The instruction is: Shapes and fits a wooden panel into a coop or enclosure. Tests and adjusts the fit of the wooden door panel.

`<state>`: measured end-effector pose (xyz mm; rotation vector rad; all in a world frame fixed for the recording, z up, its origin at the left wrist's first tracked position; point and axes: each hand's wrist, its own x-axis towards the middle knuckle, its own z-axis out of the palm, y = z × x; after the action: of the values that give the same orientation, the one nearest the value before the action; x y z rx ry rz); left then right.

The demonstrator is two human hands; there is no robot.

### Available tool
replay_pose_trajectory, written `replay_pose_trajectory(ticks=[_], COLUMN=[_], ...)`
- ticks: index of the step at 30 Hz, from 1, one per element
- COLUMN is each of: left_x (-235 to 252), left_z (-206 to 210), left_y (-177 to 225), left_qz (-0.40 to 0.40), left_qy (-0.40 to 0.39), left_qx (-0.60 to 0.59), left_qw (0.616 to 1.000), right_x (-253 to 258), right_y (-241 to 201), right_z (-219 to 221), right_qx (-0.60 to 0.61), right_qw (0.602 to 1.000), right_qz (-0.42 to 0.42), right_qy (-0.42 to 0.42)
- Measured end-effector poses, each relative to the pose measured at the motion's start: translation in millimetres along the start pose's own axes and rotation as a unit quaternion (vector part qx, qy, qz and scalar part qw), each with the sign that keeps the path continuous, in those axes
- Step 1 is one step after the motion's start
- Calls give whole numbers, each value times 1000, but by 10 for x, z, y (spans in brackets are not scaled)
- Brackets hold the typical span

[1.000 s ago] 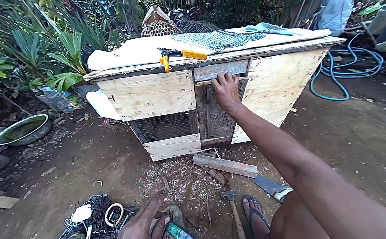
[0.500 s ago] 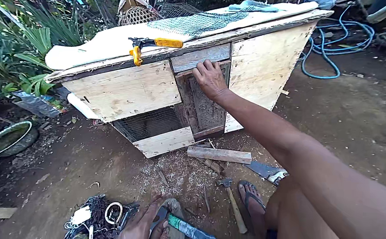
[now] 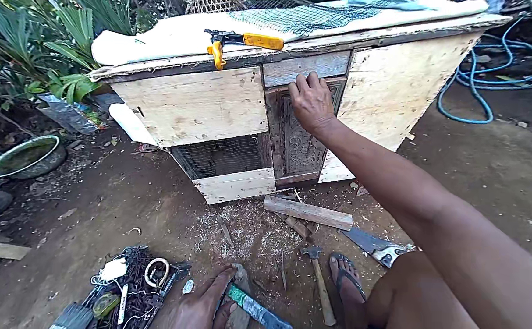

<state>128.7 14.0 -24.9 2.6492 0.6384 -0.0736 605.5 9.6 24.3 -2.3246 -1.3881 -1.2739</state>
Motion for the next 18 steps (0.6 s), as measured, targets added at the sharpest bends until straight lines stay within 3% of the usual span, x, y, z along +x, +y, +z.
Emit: replay_pose_trajectory(ticks=[4,8,13,18], left_x=[24,35,33,-19], left_z=[-43,2,235,126], left_y=[64,54,-26,4], left_qz=[-11,-32,23,6], left_qy=[-18,-29,76,35], left_qx=[-1,19,44,26], left_qw=[1000,999,996,999], right_x=[-4,4,155,190], right_y=[37,56,-29,-41], right_z=[36,13,-99,-155], right_qx=[-3,15,8,-19], right_qw=[1000,999,995,992], right_qz=[-9,7,52,54], right_qy=[15,-29,-83,-114])
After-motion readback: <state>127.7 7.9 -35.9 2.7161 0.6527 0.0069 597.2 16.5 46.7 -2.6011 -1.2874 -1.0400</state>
